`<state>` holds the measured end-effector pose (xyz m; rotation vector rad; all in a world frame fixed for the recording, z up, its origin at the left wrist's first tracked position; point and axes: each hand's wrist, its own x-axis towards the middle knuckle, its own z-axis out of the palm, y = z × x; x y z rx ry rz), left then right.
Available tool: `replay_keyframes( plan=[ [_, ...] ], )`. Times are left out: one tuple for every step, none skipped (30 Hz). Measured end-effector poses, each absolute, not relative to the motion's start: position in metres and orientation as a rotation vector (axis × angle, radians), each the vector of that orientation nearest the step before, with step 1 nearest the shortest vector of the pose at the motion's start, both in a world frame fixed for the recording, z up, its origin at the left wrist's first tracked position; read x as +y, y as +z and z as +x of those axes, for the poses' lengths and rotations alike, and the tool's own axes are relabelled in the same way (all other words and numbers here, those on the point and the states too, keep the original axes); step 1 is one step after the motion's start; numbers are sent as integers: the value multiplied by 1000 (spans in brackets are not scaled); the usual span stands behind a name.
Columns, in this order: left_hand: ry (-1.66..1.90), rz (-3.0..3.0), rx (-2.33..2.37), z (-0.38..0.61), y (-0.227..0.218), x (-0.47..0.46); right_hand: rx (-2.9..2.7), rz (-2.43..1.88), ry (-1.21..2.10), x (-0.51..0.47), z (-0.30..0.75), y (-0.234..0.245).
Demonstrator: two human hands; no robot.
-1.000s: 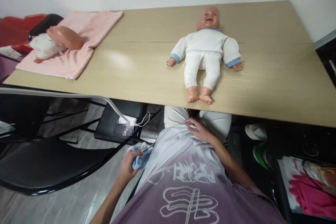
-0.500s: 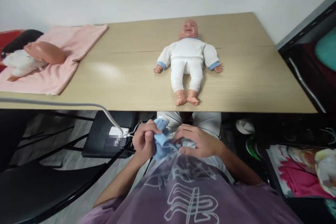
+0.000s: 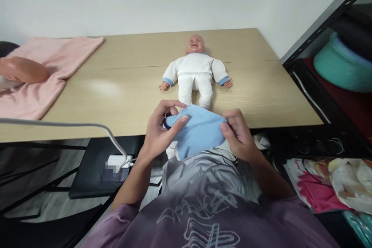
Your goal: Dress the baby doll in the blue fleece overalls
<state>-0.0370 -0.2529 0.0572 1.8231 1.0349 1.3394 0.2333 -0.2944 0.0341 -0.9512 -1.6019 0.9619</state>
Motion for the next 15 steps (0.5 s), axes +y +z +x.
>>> replay_keyframes(
  plan=[
    [1281,1846,1037,-40,59,-248,-1618,-948,997,-289,235,46],
    [1226,1872,1022,-41,61,-242,-1643,-937,1037,-283,235,57],
    [1180,1900,987,-42,62,-235,-1669,-924,1070,-277,235,69],
    [1140,1927,937,-42,62,-227,-1694,-911,1097,-271,235,79],
    [1099,1953,870,-41,61,-219,-1722,-895,1116,-264,234,89],
    [1056,1979,782,-39,60,-210,-1751,-878,1128,-258,234,98],
    [1008,1999,676,-36,58,-201,-1782,-859,1132,-252,234,105],
    [961,2005,564,-32,55,-192,-1816,-837,1132,-245,235,112],
    [917,1990,454,-27,52,-183,-1852,-816,1127,-238,237,118],
    [886,1953,368,-21,50,-176,-1883,-803,1120,-230,239,123],
    [874,1898,311,-16,48,-169,-1904,-805,1117,-222,243,126],
    [880,1831,285,-10,47,-164,-1917,-823,1127,-214,248,129],
    [900,1764,279,-6,48,-160,-1929,-854,1159,-205,254,130],
    [927,1704,281,-2,49,-157,-1947,-897,1217,-197,260,129],
    [955,1657,294,1,51,-154,-1978,-942,1297,-190,267,129]
  ],
)
